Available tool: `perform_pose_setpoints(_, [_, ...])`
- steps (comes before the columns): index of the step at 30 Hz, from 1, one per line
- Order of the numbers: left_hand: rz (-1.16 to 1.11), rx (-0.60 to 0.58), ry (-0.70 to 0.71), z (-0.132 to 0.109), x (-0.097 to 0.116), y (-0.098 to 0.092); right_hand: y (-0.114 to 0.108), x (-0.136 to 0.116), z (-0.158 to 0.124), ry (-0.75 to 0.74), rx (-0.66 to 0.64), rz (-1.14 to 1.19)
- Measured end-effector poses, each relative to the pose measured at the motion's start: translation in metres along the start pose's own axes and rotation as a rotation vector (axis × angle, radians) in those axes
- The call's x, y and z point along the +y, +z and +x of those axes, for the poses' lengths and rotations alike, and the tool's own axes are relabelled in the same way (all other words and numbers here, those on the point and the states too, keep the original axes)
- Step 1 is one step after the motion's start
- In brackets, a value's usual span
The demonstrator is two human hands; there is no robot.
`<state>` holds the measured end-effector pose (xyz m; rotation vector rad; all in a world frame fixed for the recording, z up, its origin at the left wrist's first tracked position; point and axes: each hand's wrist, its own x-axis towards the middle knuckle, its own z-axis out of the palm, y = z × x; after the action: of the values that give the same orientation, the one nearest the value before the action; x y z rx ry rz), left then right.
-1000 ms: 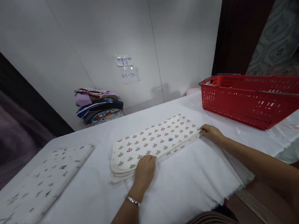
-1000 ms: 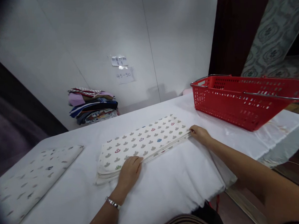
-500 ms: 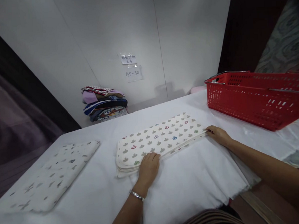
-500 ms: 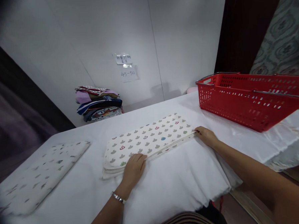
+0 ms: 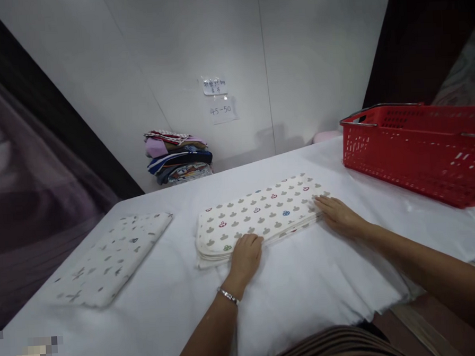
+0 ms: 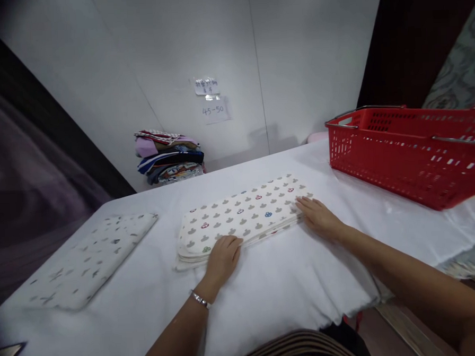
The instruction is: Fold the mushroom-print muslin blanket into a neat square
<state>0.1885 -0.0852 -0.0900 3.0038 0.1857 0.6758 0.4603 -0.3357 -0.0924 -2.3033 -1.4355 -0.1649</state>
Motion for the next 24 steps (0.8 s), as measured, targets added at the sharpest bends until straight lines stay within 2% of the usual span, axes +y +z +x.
perform_pose_setpoints(2, [-0.011, -0.009, -0.001, 0.0, 0.001, -0.002, 0.003, 0.003, -0.001, 0.02, -0.068, 0.003])
perform_pose_setpoints(6, [-0.038, -0.024, -0.002, -0.001, 0.002, -0.003, 0.002, 0.012, -0.003, 0.047, -0.062, 0.037])
perform_pose_setpoints(10, [-0.048, -0.036, 0.002, -0.001, 0.002, -0.004, -0.002, 0.007, -0.001, 0.039, -0.09, 0.044])
perform_pose_setpoints(14, [-0.04, -0.042, 0.01, -0.002, 0.004, -0.007, 0.006, 0.002, 0.003, 0.02, -0.082, 0.045])
perform_pose_setpoints(21, [-0.032, -0.036, -0.009, -0.006, 0.005, -0.014, 0.016, 0.018, 0.0, 0.006, -0.161, -0.042])
perform_pose_setpoints(24, [-0.003, -0.018, -0.035, -0.006, 0.006, -0.015, 0.014, 0.006, 0.007, -0.014, -0.137, -0.056])
